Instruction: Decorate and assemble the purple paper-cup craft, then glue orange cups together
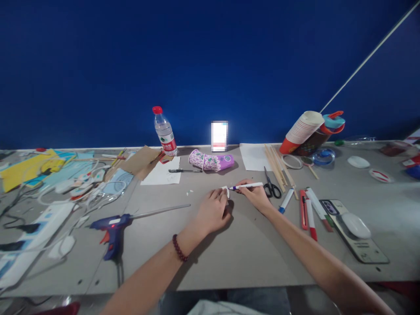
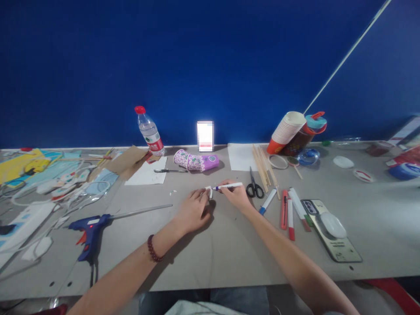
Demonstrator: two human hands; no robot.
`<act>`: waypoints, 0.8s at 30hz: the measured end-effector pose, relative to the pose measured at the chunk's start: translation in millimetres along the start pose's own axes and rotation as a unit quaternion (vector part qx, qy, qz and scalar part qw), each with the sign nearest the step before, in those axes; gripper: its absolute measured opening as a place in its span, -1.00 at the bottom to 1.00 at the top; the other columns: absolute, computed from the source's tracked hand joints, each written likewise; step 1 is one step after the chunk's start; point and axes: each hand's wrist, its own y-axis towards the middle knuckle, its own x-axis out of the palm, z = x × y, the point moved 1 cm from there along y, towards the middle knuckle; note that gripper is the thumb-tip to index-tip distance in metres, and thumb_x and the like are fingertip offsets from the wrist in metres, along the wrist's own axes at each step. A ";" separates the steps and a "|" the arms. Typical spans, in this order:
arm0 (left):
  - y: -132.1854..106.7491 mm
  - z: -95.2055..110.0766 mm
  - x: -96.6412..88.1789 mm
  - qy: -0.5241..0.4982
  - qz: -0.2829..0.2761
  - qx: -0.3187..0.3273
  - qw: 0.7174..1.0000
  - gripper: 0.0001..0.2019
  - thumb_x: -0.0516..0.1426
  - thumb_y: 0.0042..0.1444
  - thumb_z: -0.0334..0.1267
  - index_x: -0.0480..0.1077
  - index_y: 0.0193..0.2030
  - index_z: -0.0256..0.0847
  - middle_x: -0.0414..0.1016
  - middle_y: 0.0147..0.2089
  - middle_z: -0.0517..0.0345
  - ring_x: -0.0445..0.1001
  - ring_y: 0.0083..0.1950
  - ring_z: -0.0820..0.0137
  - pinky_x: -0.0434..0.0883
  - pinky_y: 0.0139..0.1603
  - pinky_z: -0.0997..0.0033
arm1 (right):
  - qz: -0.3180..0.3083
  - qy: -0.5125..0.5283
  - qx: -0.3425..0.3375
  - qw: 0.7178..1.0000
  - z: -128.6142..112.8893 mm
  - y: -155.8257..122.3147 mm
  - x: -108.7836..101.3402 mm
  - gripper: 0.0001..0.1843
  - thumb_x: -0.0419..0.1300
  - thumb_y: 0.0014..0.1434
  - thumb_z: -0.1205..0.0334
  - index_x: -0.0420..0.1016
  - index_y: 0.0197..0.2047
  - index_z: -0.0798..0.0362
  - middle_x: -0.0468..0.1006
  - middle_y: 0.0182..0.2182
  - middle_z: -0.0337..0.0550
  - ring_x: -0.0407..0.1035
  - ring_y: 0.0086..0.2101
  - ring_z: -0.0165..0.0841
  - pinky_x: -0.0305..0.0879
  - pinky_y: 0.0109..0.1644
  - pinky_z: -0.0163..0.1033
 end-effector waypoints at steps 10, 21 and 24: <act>-0.2 0.8 -0.9 -0.002 -0.005 -0.004 1.000 -0.45 0.05 0.05 -0.23 0.23 0.18 -0.50 0.36 0.19 -0.29 0.28 0.23 0.07 0.20 0.24 0.11 | -0.002 0.046 0.028 0.999 3.4 0.1 0.6 -0.88 0.22 -0.05 0.21 0.52 -0.47 0.08 0.55 -0.55 -0.19 0.45 -0.47 -0.33 0.39 -0.34 -0.28; -1.0 3.5 2.2 0.009 0.012 -0.041 0.999 -0.58 0.01 0.13 -0.25 0.29 0.10 -0.42 0.32 0.22 -0.24 0.25 0.24 0.08 0.21 0.21 0.10 | 0.025 0.085 0.041 0.995 -7.5 -1.4 2.1 -0.76 0.31 -0.10 0.06 0.50 -0.47 0.08 0.55 -0.56 -0.17 0.44 -0.48 -0.33 0.39 -0.38 -0.28; -1.4 3.7 1.5 0.010 0.000 -0.044 0.999 -0.62 0.02 0.12 -0.26 0.32 0.06 -0.38 0.28 0.25 -0.22 0.23 0.25 0.06 0.23 0.19 0.10 | 0.009 0.057 0.012 0.998 -4.7 -2.0 2.8 -0.74 0.28 -0.02 0.03 0.53 -0.40 0.08 0.58 -0.48 -0.13 0.47 -0.42 -0.30 0.42 -0.31 -0.24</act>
